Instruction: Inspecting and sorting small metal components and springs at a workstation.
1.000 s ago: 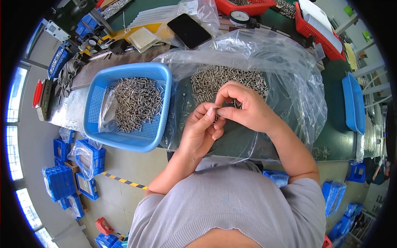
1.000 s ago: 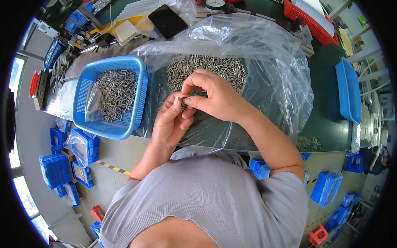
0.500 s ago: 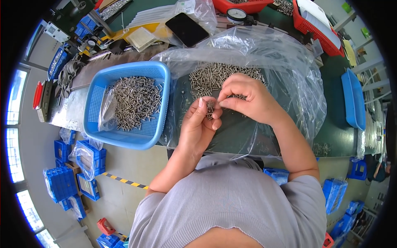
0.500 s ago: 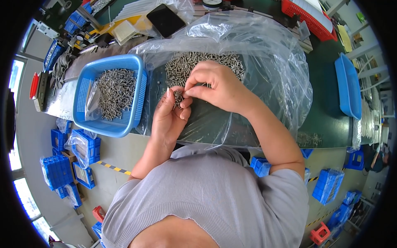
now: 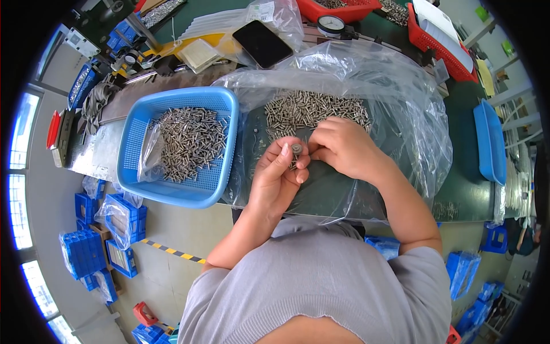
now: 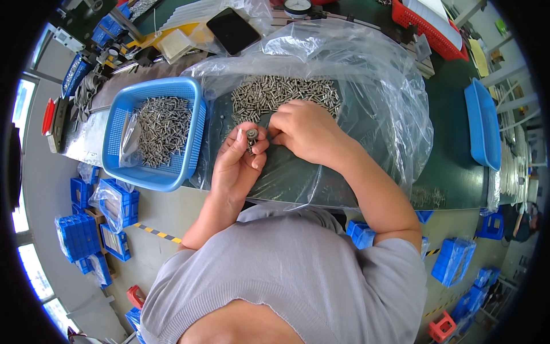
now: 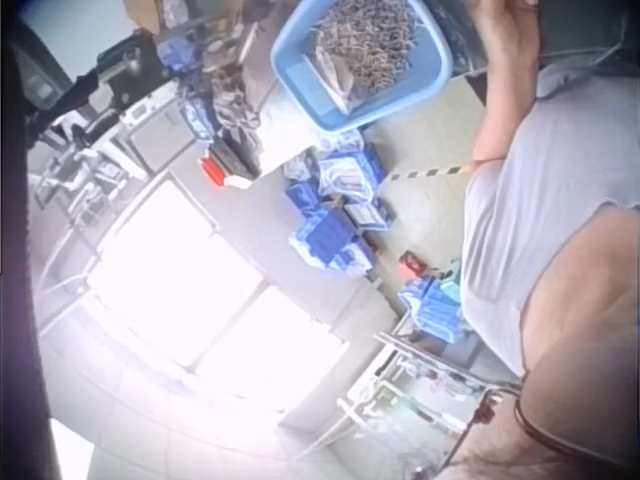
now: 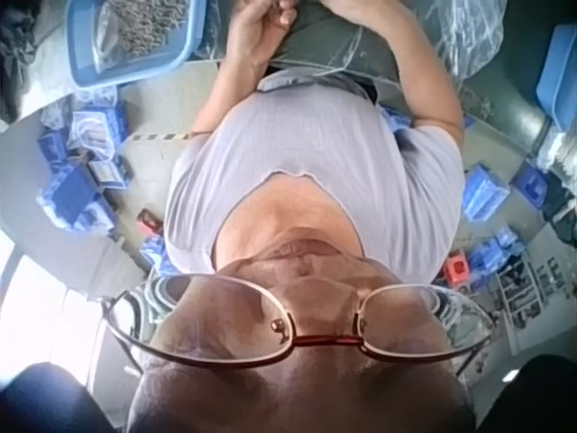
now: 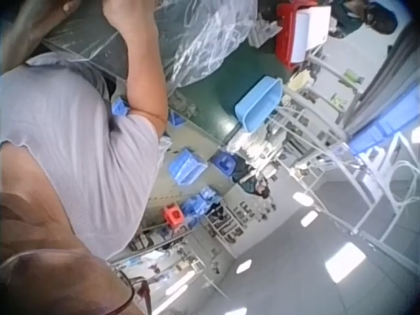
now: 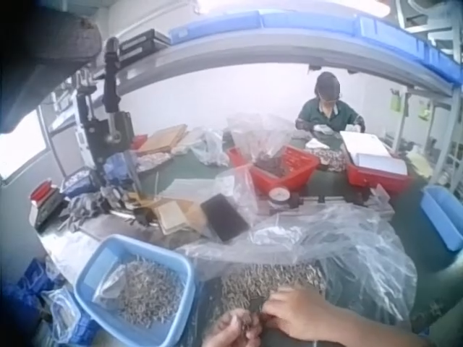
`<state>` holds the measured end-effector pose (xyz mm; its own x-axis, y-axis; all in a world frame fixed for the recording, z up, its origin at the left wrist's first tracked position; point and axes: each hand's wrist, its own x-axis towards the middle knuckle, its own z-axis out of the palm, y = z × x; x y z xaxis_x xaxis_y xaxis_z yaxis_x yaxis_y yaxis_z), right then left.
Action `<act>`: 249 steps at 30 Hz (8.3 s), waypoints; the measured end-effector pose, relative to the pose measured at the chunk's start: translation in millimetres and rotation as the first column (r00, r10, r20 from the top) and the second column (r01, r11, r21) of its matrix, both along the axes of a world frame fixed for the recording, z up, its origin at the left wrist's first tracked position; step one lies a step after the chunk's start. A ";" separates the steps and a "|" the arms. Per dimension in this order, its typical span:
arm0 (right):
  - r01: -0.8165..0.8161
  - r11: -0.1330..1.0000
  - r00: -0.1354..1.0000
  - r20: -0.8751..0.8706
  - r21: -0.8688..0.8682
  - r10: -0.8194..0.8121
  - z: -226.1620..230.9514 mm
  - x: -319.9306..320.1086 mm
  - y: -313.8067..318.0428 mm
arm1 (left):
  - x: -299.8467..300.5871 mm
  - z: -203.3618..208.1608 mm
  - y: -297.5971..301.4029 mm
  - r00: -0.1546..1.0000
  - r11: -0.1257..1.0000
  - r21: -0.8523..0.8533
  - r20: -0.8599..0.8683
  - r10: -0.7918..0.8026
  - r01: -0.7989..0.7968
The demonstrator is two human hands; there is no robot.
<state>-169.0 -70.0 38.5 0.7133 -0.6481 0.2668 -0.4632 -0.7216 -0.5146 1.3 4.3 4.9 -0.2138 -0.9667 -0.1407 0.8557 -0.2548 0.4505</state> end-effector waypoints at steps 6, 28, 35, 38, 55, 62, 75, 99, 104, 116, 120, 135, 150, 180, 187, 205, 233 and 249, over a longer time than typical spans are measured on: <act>0.041 0.812 0.945 0.242 0.582 -0.221 19.8 -0.2 3.4 | 2.8 -2.5 1.8 1.000 1.000 0.005 -0.019 -0.021 0.022; -0.033 0.988 0.885 0.463 0.149 -0.040 6.2 16.3 10.3 | 2.7 0.7 0.8 0.999 0.998 0.027 0.010 -0.050 0.050; -0.067 0.998 0.911 0.408 0.002 0.061 4.9 18.3 8.3 | 5.3 -3.9 1.1 0.997 0.997 -0.007 0.005 -0.077 0.077; -0.099 0.995 0.918 0.388 0.018 0.085 7.7 13.2 9.1 | 4.3 -3.4 0.1 0.999 0.999 0.025 -0.037 -0.029 0.030; -0.072 0.975 0.927 0.376 0.212 -0.014 15.0 5.0 5.4 | 1.1 2.7 0.6 0.990 0.992 0.043 0.070 -0.120 0.117; 0.056 0.939 0.934 0.313 0.340 -0.170 18.5 -9.5 -4.9 | 2.3 -1.8 -0.7 0.998 0.998 -0.017 -0.014 -0.058 0.057; 0.135 0.985 0.986 -0.079 -0.107 -0.143 -1.5 -1.5 -3.3 | 1.5 0.0 -0.3 0.999 0.999 -0.008 -0.020 -0.045 0.045; -0.059 0.933 0.945 0.320 0.356 -0.062 15.6 12.3 9.3 | 1.8 2.0 0.7 0.994 0.996 0.034 0.079 -0.080 0.078; -0.104 0.957 0.937 0.348 0.270 0.003 10.9 10.8 5.2 | 2.9 3.2 -0.6 0.987 0.989 0.053 0.074 -0.140 0.137; 0.093 0.897 0.918 0.311 0.433 -0.246 18.4 -3.2 -2.0 | 1.2 -0.8 0.9 1.000 1.000 0.018 0.001 -0.023 0.023; 0.194 0.976 0.975 0.094 0.103 -0.204 4.0 -11.7 -11.1 | 0.6 1.0 -0.2 1.000 1.000 0.010 -0.001 -0.030 0.030; 0.164 0.985 0.986 0.025 -0.046 -0.163 1.1 0.8 -4.6 | 0.4 0.8 0.5 0.999 0.999 0.015 0.008 -0.043 0.043; -0.124 0.681 0.921 0.340 0.722 -0.192 15.9 2.0 8.0 | -0.7 1.0 0.9 0.996 0.999 0.023 0.073 -0.047 0.045; 0.024 0.880 0.954 0.253 0.475 -0.163 25.6 -4.6 -0.2 | 1.3 0.9 -2.0 0.999 0.999 0.001 -0.003 -0.038 0.038; 0.080 0.997 0.989 -0.124 -0.015 -0.082 8.8 -14.5 -4.1 | 1.7 -0.3 -1.9 0.997 0.998 -0.015 -0.047 -0.054 0.053; -0.082 0.769 0.927 0.331 0.634 -0.174 18.4 4.7 6.8 | 2.0 0.2 0.5 0.997 0.997 0.012 0.016 -0.074 0.074; 0.007 0.970 0.999 0.029 0.242 -0.014 22.7 -14.0 -0.5 | 1.9 -2.2 -1.6 0.999 0.999 -0.019 -0.001 -0.038 0.038; -0.053 0.776 0.917 0.338 0.629 -0.211 21.3 -4.5 4.9 | 2.1 -2.4 0.2 0.997 0.997 -0.020 -0.013 -0.074 0.073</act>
<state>-173.6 -65.1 59.8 0.5836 -0.8118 0.0201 -0.1837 -0.1561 -0.9705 3.3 4.6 2.5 -0.2861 -0.9508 -0.1189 0.8409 -0.3087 0.4446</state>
